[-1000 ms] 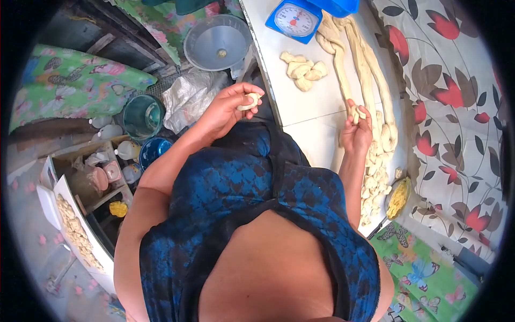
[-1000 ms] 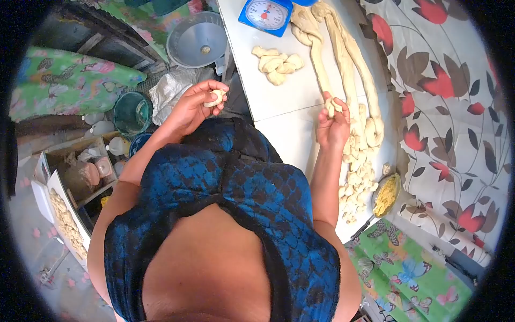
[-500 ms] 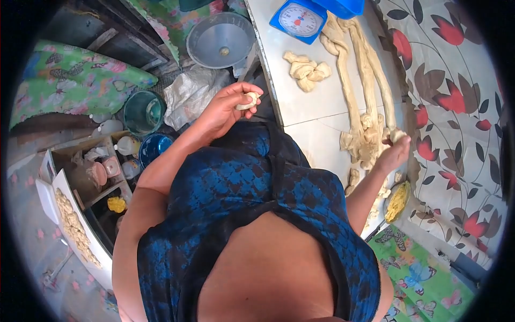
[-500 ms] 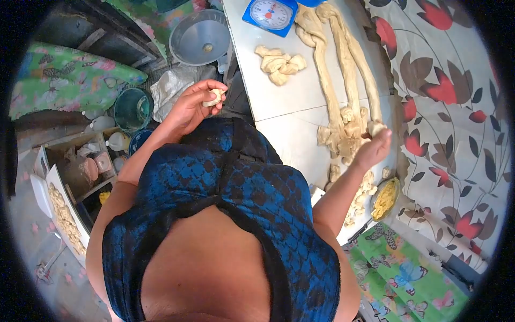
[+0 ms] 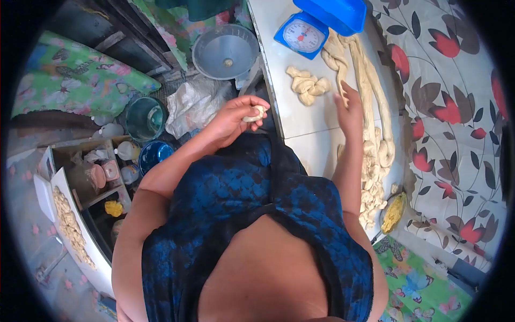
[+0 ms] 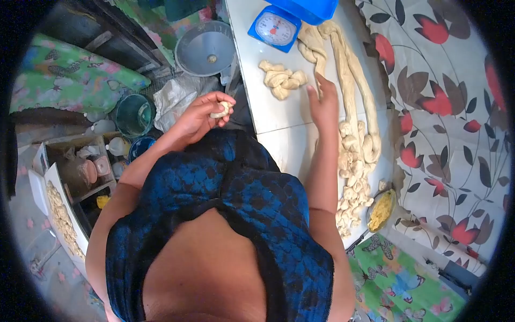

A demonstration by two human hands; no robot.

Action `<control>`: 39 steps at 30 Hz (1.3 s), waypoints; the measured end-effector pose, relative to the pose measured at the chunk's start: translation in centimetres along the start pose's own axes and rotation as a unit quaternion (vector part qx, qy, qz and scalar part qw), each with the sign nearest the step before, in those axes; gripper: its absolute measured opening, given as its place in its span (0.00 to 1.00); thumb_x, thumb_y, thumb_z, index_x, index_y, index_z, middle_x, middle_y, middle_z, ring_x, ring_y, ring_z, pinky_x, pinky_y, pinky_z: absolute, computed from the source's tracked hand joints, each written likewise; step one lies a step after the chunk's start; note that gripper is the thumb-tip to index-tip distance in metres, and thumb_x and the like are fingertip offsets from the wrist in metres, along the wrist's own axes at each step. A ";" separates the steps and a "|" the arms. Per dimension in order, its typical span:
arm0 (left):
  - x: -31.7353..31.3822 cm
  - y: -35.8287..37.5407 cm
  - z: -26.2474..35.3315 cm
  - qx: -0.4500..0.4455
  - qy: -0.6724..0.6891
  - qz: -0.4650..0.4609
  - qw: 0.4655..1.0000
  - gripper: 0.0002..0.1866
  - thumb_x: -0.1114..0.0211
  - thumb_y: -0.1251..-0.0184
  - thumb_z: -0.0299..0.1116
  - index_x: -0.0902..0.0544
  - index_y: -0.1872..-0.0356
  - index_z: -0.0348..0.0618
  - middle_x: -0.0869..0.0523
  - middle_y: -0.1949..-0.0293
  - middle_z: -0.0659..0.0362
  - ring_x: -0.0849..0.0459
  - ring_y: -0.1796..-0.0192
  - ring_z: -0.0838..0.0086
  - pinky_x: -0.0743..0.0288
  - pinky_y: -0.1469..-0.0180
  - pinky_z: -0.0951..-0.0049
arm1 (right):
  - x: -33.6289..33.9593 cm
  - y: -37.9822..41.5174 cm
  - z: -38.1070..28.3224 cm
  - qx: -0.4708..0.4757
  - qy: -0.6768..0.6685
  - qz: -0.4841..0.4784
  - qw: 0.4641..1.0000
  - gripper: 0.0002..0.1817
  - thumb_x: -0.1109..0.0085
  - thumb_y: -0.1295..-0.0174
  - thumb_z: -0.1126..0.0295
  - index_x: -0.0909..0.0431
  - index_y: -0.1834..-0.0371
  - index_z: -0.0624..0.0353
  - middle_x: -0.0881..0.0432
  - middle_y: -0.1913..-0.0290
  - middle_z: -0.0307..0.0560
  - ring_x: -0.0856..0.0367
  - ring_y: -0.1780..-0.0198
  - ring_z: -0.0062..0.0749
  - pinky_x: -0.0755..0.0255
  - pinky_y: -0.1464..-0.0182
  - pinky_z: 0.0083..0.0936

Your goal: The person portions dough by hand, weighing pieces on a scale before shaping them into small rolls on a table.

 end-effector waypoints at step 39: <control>-3.1 0.2 -1.0 0.021 -0.027 -0.044 0.998 0.10 0.45 0.38 0.29 0.26 0.56 0.38 0.24 0.65 0.60 0.26 0.65 0.79 0.33 0.63 0.79 | 4.4 -21.2 -12.6 0.098 -0.151 -0.016 0.984 0.11 0.45 0.47 0.77 0.24 0.60 0.67 0.22 0.69 0.39 0.26 0.66 0.21 0.31 0.63 0.17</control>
Point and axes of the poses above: each hand's wrist, its own y-axis away from the middle knuckle, its own x-axis out of the back of the hand, z = x × y, the point moved 10 cm from there along -y, towards the middle knuckle
